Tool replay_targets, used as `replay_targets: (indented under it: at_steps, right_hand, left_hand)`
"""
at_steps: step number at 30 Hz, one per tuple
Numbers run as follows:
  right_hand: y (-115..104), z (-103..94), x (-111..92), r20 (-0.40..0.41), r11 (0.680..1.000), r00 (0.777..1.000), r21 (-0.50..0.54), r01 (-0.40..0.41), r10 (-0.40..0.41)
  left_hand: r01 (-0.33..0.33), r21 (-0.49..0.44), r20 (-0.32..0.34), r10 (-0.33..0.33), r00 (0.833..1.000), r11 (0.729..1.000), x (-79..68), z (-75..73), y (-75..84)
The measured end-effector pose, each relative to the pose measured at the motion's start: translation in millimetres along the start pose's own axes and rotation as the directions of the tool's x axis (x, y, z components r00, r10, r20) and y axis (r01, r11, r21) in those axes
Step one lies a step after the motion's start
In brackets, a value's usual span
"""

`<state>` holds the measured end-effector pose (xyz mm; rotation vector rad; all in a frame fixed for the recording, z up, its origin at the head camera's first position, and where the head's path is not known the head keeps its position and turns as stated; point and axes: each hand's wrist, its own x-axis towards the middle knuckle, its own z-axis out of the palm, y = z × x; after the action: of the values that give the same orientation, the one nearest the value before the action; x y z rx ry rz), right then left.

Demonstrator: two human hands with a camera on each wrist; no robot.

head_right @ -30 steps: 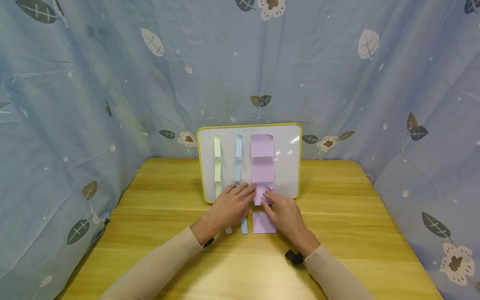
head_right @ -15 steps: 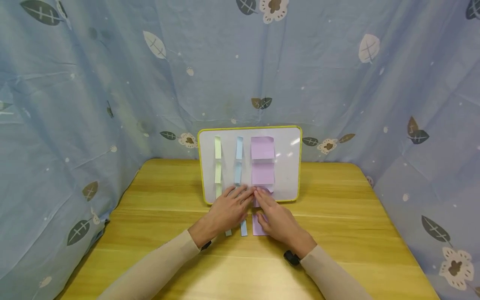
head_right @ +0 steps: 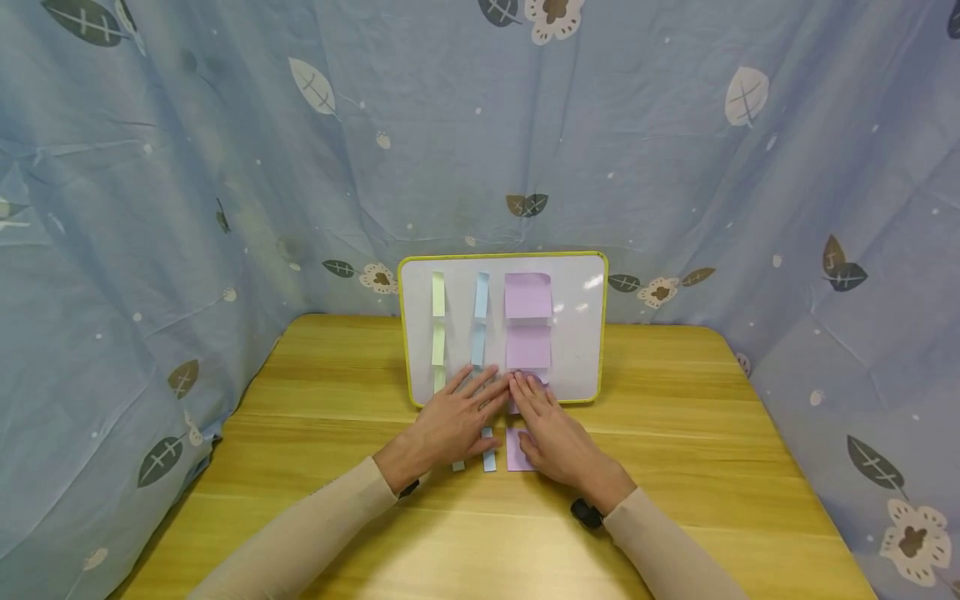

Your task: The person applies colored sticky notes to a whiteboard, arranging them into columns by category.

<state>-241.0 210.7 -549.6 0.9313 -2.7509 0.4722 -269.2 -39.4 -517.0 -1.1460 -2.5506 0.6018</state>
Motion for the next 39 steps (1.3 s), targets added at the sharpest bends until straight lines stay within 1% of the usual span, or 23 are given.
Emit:
replay_targets:
  at_steps: [8,15,21,29,34,39]
  right_hand:
    - [3.6,-2.0,-6.3,0.046,0.998,0.998,-0.043,-0.045,0.047]
    - [11.9,-4.8,-14.0,0.071,0.994,0.993,-0.069,-0.090,0.094]
    - [19.7,-7.2,-20.8,0.052,0.990,0.992,-0.082,-0.114,0.118]
    - [25.4,-11.4,-21.4,0.024,0.990,0.992,-0.078,-0.120,0.122]
    - [23.8,-11.1,-22.7,0.018,0.990,0.992,-0.068,-0.126,0.128]
    - [23.2,-10.7,-24.7,-0.017,0.992,0.994,-0.067,-0.111,0.110]
  left_hand:
    - [0.001,-0.011,0.002,-0.001,1.000,1.000,-0.7,0.8,0.8]
    - [0.006,0.006,-0.009,-0.006,1.000,1.000,-0.3,4.2,-1.1]
    - [0.016,-0.008,-0.005,-0.017,1.000,1.000,-1.2,6.7,-1.1]
    - [0.028,-0.016,-0.050,-0.028,0.998,0.999,-1.1,7.4,-5.7]
    - [0.023,-0.050,-0.053,-0.026,0.998,0.998,-0.8,9.7,-4.7]
    - [0.024,-0.093,-0.065,-0.030,0.997,0.995,-1.8,8.9,-3.8]
